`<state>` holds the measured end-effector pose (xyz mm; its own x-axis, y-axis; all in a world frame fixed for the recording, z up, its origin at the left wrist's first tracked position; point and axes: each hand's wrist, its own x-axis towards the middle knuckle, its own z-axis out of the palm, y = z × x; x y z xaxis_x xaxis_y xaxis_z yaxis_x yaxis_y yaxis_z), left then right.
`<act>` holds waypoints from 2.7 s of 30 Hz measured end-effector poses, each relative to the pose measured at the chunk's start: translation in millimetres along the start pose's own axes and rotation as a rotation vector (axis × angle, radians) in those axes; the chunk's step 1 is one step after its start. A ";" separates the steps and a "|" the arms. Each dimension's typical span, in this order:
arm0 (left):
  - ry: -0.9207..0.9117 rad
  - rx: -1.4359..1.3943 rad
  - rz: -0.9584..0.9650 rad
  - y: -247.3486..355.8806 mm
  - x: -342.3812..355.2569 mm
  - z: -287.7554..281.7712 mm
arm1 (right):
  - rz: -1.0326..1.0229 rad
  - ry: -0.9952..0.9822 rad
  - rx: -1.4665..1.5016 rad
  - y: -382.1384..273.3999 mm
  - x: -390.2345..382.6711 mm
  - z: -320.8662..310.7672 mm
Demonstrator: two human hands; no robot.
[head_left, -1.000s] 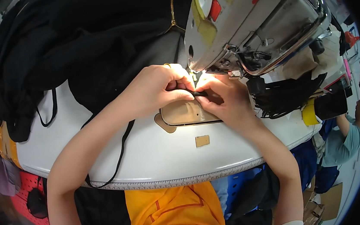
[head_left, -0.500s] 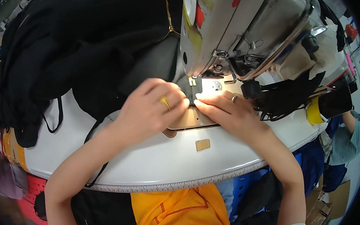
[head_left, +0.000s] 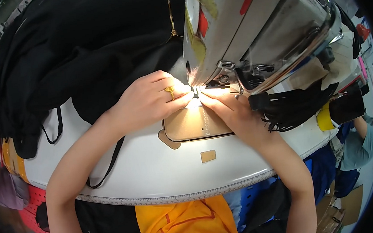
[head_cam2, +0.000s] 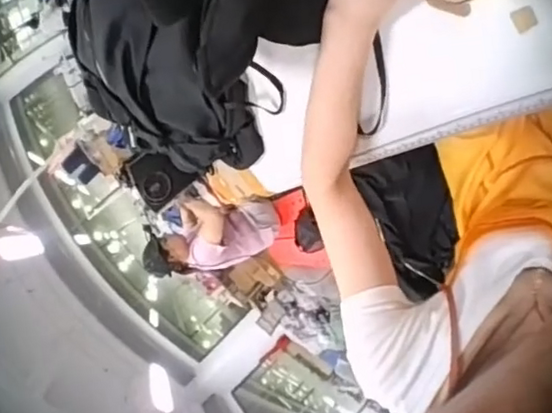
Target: Sewing a zipper onto a black garment using an industrial sewing machine.
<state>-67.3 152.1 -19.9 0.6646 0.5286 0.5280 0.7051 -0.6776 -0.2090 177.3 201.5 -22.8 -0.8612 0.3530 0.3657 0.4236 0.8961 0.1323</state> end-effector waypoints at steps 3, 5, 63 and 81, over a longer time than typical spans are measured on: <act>0.015 -0.002 -0.015 -1.2 2.6 1.4 | 0.063 0.064 0.166 3.1 2.8 2.1; -0.022 0.007 -0.040 -0.5 2.1 1.6 | 0.069 0.071 0.200 7.2 5.7 7.2; -0.234 -0.197 -0.246 91.6 -47.5 -110.7 | -0.494 0.216 0.399 -37.6 10.9 -14.7; -0.166 -0.310 -0.521 72.6 -37.5 -61.1 | -0.309 -0.034 0.471 -40.9 -9.6 -24.0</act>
<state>-56.1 51.9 -4.6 0.3004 0.8848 0.3564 0.8585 -0.4136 0.3032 175.0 155.0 -9.6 -0.9371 0.0567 0.3443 -0.0144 0.9796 -0.2002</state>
